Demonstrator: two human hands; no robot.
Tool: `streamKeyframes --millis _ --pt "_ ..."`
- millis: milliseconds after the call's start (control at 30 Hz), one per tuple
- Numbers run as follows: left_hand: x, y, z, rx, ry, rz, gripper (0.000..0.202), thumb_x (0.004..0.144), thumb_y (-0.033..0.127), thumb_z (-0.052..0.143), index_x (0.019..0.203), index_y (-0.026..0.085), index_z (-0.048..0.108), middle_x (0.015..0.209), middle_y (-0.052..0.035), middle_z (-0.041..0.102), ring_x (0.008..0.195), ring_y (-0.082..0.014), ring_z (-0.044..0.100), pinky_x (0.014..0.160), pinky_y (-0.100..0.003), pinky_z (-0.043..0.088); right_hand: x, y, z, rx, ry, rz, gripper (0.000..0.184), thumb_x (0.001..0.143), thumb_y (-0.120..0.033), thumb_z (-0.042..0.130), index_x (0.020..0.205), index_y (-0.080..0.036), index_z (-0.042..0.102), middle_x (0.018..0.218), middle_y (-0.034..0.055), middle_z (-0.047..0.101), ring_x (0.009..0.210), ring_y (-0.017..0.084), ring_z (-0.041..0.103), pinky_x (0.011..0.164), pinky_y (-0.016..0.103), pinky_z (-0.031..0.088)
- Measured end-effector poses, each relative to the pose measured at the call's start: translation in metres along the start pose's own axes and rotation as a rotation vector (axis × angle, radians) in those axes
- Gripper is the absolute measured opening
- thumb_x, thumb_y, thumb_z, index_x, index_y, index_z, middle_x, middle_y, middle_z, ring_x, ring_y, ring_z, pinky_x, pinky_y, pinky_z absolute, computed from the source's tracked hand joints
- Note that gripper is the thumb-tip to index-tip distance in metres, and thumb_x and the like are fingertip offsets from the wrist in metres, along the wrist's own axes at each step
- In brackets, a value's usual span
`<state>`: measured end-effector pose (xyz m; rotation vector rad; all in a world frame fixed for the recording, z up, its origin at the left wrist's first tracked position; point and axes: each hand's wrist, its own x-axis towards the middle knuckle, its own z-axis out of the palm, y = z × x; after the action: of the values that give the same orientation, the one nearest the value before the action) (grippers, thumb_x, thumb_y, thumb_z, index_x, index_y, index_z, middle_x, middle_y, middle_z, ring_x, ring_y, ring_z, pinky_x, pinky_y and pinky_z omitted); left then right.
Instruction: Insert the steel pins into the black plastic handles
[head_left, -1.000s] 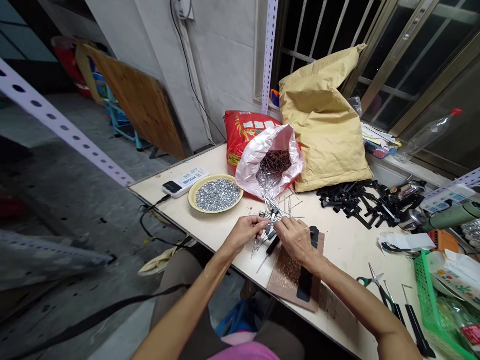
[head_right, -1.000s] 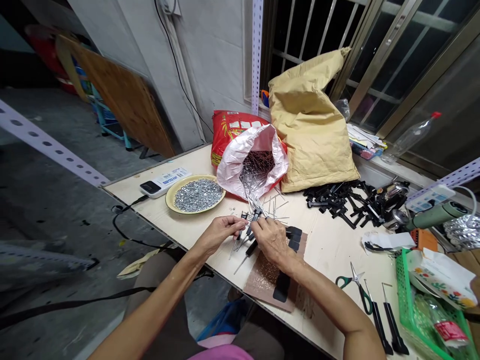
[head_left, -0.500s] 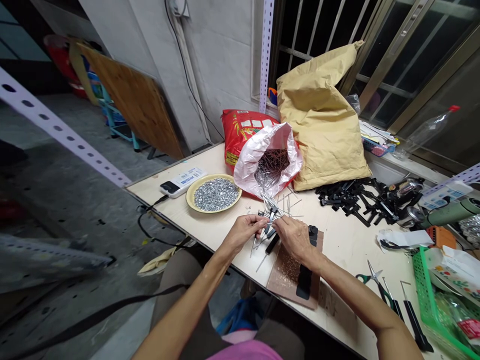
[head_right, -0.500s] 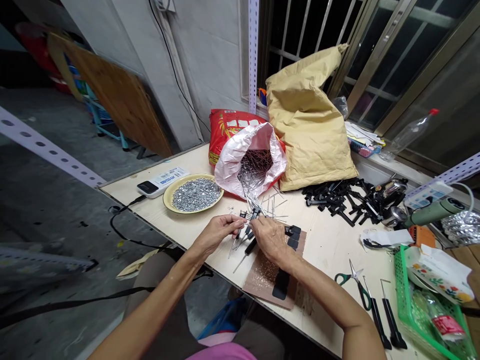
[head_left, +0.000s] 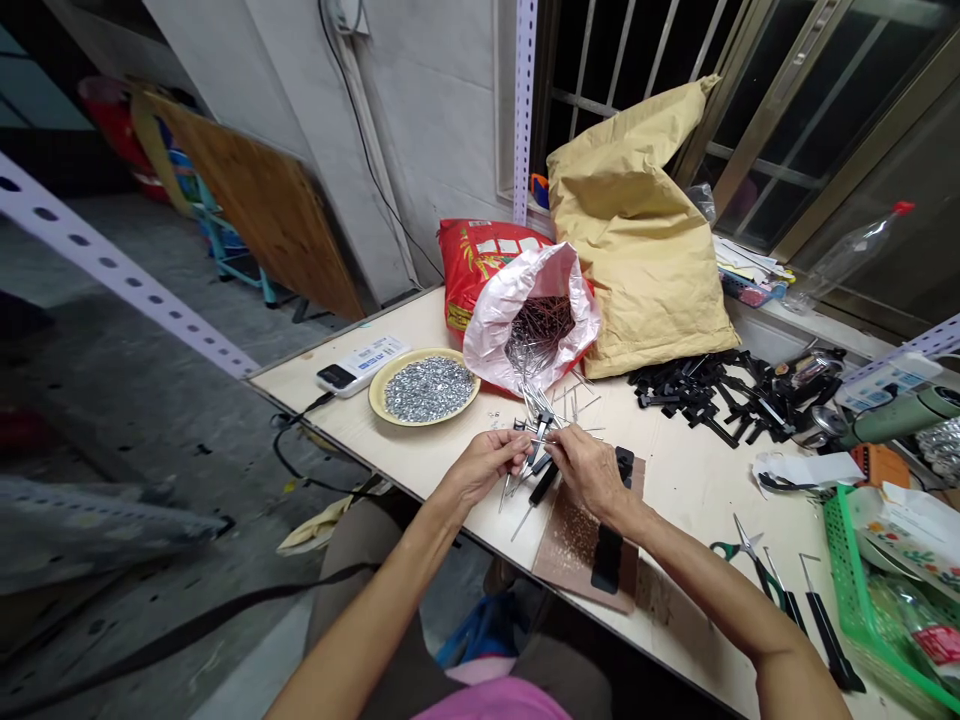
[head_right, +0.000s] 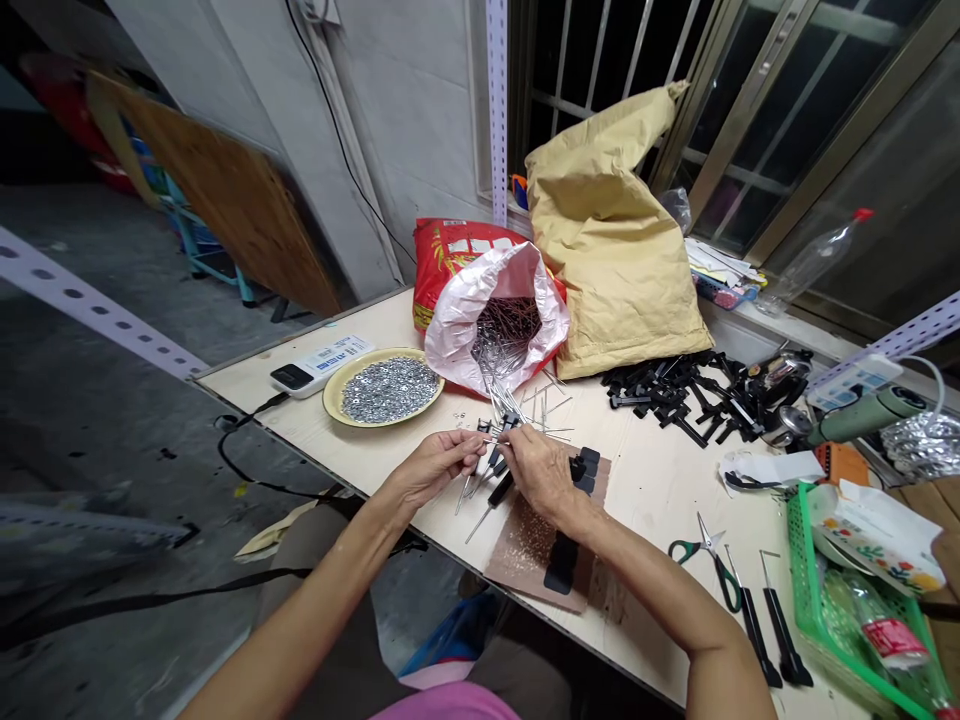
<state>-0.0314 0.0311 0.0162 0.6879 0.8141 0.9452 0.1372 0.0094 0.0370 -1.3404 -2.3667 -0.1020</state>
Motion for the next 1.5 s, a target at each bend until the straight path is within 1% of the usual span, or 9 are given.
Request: streamKeyframes --millis 133,267,467,633,833,1067,1300,1400,1500 --pt "0.000 0.004 0.000 -0.095 -0.034 -0.054 0.044 0.038 0.034 0.090 0.067 0.009 0.069 0.054 0.0018 0.058 0.044 -0.0018 0.040 0.041 -0.015 0.033 0.001 0.000 -0.003 0.024 0.017 -0.010 0.014 0.093 -0.023 0.049 0.088 -0.019 0.061 0.081 0.0027 0.061 0.071 0.011 0.058 0.060 0.020 0.039" --pt "-0.002 0.002 0.001 -0.071 -0.031 -0.041 0.042 0.040 0.034 0.089 0.068 0.010 0.069 0.055 0.0020 0.058 0.044 -0.0021 0.041 0.041 -0.015 0.034 0.002 0.000 -0.002 -0.063 0.049 -0.056 0.019 0.095 -0.025 0.046 0.086 -0.019 0.062 0.080 0.0026 0.060 0.068 0.011 0.056 0.058 0.021 0.036" --pt "-0.005 0.000 0.002 0.180 0.087 0.133 0.041 0.048 0.043 0.082 0.070 0.011 0.069 0.054 0.0021 0.059 0.045 -0.0056 0.044 0.045 -0.020 0.037 0.002 -0.002 -0.002 -0.244 0.078 -0.136 0.020 0.094 -0.019 0.046 0.082 -0.020 0.062 0.075 0.0028 0.060 0.069 0.014 0.053 0.061 0.025 0.033" --pt "-0.004 0.001 -0.001 0.366 0.085 0.189 0.035 0.056 0.044 0.076 0.070 0.012 0.069 0.048 0.0038 0.054 0.043 -0.0075 0.044 0.045 -0.022 0.038 0.001 -0.001 -0.005 -0.265 0.058 -0.169 0.017 0.094 -0.023 0.048 0.083 -0.020 0.061 0.075 0.0027 0.060 0.072 0.015 0.051 0.062 0.027 0.031" --pt "-0.004 -0.001 -0.002 0.243 0.060 0.116 0.045 0.048 0.047 0.080 0.071 0.011 0.069 0.057 0.0007 0.058 0.046 -0.0070 0.045 0.044 -0.022 0.038 0.002 0.001 -0.007 -0.330 -0.007 -0.275 0.020 0.095 -0.017 0.043 0.087 -0.019 0.062 0.072 0.0033 0.060 0.070 0.017 0.050 0.061 0.029 0.029" --pt "-0.006 -0.004 0.007 0.235 0.184 0.223 0.048 0.050 0.052 0.078 0.073 0.011 0.070 0.059 0.0012 0.059 0.046 -0.0064 0.043 0.043 -0.021 0.038 0.004 0.003 0.000 -0.188 0.053 -0.109 0.022 0.095 -0.026 0.045 0.083 -0.020 0.063 0.073 0.0017 0.061 0.068 0.013 0.052 0.061 0.025 0.032" --pt "-0.007 0.000 0.006 0.325 0.132 0.226 0.043 0.054 0.051 0.076 0.071 0.012 0.070 0.052 0.0023 0.055 0.047 -0.0081 0.045 0.045 -0.022 0.039 0.004 0.004 0.002 -0.217 0.028 -0.138 0.023 0.095 -0.026 0.046 0.080 -0.020 0.062 0.072 0.0027 0.062 0.070 0.015 0.054 0.062 0.026 0.032" --pt "-0.006 0.000 0.002 0.363 0.107 0.223 0.040 0.056 0.050 0.074 0.070 0.012 0.070 0.049 0.0033 0.053 0.044 -0.0078 0.043 0.045 -0.022 0.039 0.004 0.005 0.003 -0.171 -0.043 -0.107 0.017 0.094 -0.028 0.049 0.085 -0.020 0.062 0.073 0.0018 0.062 0.069 0.014 0.054 0.061 0.025 0.032" --pt "-0.005 -0.001 0.000 0.369 0.096 0.224 0.039 0.057 0.048 0.074 0.070 0.012 0.070 0.051 0.0027 0.054 0.044 -0.0080 0.044 0.044 -0.022 0.038 0.003 0.004 0.004 -0.164 -0.045 -0.113 0.013 0.093 -0.027 0.051 0.090 -0.020 0.062 0.077 0.0021 0.062 0.070 0.013 0.055 0.061 0.024 0.033"
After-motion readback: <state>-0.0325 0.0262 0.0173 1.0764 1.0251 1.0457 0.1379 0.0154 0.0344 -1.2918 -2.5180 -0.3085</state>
